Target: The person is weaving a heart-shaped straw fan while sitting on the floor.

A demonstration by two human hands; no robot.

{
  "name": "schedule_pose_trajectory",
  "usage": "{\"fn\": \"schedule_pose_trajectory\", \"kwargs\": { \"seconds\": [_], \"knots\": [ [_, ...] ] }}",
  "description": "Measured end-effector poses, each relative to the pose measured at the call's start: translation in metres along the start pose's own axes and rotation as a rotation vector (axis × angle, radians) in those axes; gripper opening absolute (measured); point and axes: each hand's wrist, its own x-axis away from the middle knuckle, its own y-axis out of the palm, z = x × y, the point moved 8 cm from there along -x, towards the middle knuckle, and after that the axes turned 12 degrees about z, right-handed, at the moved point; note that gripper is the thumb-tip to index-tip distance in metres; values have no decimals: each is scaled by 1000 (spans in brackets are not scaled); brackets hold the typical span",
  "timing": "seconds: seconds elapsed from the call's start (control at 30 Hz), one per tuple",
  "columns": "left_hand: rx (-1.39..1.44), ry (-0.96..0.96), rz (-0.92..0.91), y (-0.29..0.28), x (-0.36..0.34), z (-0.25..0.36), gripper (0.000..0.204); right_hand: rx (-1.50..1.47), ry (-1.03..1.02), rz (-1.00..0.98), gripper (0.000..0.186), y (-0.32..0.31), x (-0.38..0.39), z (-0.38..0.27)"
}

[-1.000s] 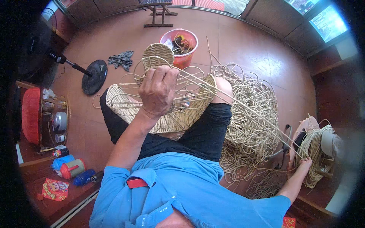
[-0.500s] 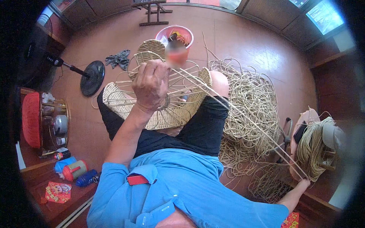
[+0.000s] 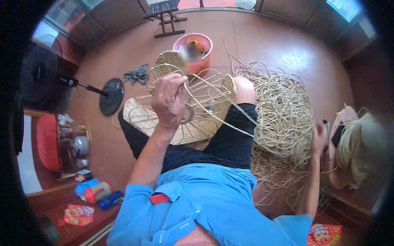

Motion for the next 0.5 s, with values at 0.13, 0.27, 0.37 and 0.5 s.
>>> {"fn": "schedule_pose_trajectory", "kwargs": {
  "seconds": [0.13, 0.27, 0.37, 0.5],
  "knots": [
    [77, -66, 14, -4, 9, -14, 20, -201, -152, -259, 33, 171, 25, -268],
    [66, -207, -6, -8, 10, -22, 23, -227, -632, -413, 30, 256, 73, -422],
    [82, -282, -32, -2, 4, -20, 22, -178, -748, -532, 21, 303, 95, -438],
    [12, -322, -66, -1, 0, -28, 17, -181, -682, -553, 20, 326, 90, -420]
  ]
}}
